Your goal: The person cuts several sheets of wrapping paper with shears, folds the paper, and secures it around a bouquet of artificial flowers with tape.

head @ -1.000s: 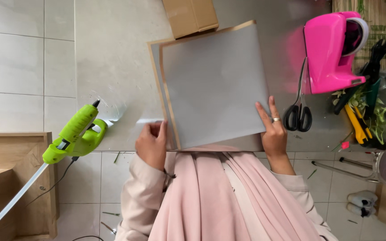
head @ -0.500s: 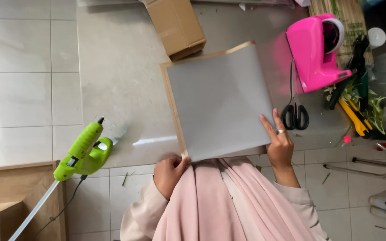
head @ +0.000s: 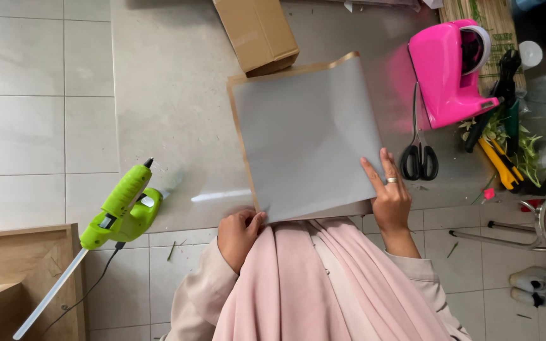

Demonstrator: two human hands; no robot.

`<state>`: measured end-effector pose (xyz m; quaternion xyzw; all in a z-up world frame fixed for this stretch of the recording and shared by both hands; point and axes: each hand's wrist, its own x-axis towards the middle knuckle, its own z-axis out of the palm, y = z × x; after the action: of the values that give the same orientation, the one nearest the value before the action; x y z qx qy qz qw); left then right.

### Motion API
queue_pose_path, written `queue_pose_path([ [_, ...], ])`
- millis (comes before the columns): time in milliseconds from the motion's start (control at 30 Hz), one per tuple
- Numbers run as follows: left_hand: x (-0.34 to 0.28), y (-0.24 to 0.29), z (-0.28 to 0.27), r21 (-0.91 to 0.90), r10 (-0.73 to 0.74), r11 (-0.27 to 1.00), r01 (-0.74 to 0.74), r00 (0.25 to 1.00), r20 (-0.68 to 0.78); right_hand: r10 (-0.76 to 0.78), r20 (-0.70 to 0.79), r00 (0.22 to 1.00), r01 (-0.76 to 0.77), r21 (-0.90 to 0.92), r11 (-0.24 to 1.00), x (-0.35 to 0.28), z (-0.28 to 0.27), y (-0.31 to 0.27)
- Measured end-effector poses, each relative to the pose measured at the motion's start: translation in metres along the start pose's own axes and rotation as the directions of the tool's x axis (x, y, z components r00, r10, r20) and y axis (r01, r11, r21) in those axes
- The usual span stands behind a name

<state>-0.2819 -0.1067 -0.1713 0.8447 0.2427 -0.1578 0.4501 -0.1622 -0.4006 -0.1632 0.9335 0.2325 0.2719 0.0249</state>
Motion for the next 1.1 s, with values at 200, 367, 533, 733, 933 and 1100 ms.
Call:
queue_pose_path([
  [200,0.000,0.009,-0.012,-0.021,0.002,1.000,-0.003,0.999,-0.035,0.069,0.007,0.998,-0.068,-0.015,0.998,-0.002,0.003,0.011],
  [367,0.021,-0.041,0.033,0.246,0.223,0.955,-0.163,0.945,-0.240,0.169,0.282,0.944,-0.214,0.136,0.967,0.004,-0.016,0.020],
  [533,0.029,-0.060,0.053,0.531,0.461,0.822,-0.206,0.788,-0.408,0.141,0.790,0.597,-0.466,0.199,0.862,0.036,-0.070,0.018],
  [733,0.023,-0.049,0.052,0.682,0.567,0.715,-0.155,0.700,-0.435,-0.107,0.367,0.924,-0.081,0.461,0.884,0.077,-0.017,-0.046],
  [933,0.010,-0.048,0.043,0.670,0.656,0.656,-0.348,0.701,-0.279,-0.204,0.301,0.932,0.086,0.362,0.928,0.068,0.022,-0.054],
  [1100,0.003,-0.048,0.044,0.588,0.666,0.666,-0.459,0.721,-0.191,-0.072,0.422,0.904,-0.066,0.304,0.950,0.046,0.021,-0.041],
])
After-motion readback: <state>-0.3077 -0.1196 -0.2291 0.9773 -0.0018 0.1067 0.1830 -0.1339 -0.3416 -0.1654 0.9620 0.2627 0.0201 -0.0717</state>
